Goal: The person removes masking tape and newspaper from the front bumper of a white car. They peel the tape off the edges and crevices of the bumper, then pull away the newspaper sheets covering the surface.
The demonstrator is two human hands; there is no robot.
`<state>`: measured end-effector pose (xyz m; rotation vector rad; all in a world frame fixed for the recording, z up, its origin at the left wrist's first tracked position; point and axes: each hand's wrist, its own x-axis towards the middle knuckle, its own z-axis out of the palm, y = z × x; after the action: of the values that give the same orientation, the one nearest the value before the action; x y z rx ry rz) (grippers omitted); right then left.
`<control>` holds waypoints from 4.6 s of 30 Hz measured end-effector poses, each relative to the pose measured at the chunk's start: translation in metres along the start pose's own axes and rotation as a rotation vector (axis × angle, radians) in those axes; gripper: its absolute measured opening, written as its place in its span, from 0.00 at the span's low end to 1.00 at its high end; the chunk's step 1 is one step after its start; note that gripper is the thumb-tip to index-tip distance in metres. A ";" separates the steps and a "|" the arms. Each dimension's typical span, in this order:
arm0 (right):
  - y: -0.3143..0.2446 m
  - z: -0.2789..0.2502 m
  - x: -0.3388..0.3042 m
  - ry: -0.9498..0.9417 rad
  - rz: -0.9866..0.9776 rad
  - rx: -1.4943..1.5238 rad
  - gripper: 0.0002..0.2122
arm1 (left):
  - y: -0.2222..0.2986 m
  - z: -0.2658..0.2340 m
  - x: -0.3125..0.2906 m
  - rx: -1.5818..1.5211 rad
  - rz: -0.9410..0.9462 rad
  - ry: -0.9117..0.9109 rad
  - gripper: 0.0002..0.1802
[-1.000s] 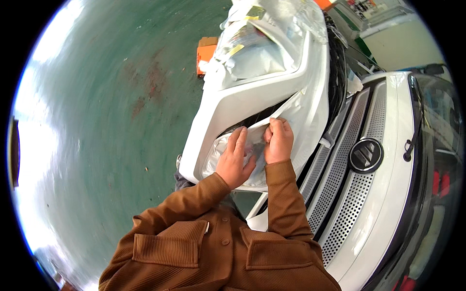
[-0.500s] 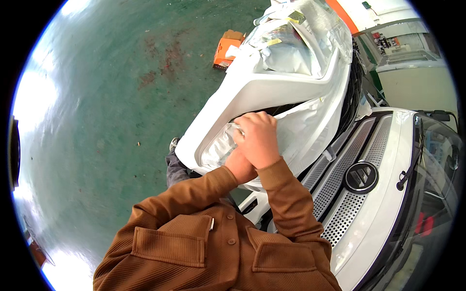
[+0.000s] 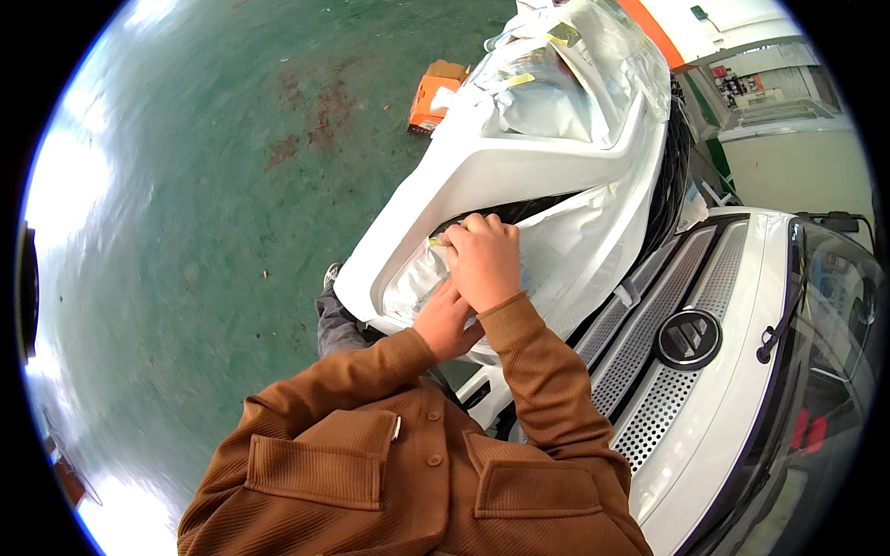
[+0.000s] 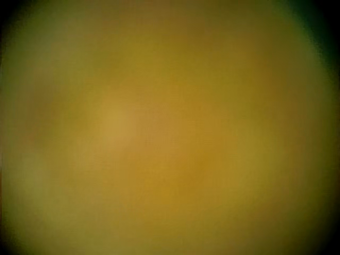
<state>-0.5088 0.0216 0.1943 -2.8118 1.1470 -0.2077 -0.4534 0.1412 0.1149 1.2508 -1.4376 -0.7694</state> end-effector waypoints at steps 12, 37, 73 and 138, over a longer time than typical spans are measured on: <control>-0.014 0.010 -0.005 0.054 -0.019 0.010 0.07 | -0.022 -0.053 -0.040 0.124 -0.117 0.201 0.36; -0.040 0.061 -0.014 0.224 0.357 0.345 0.05 | -0.031 -0.055 -0.053 0.104 -0.179 0.167 0.40; -0.033 0.072 -0.023 0.299 0.214 0.348 0.05 | -0.029 -0.061 -0.046 0.128 -0.139 0.163 0.41; -0.034 0.008 -0.115 0.276 0.394 1.000 0.07 | -0.081 -0.074 -0.097 0.592 -0.499 -0.231 0.18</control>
<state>-0.5655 0.1260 0.1814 -1.6908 1.1575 -0.8645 -0.3667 0.2246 0.0321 2.0827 -1.6231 -0.8655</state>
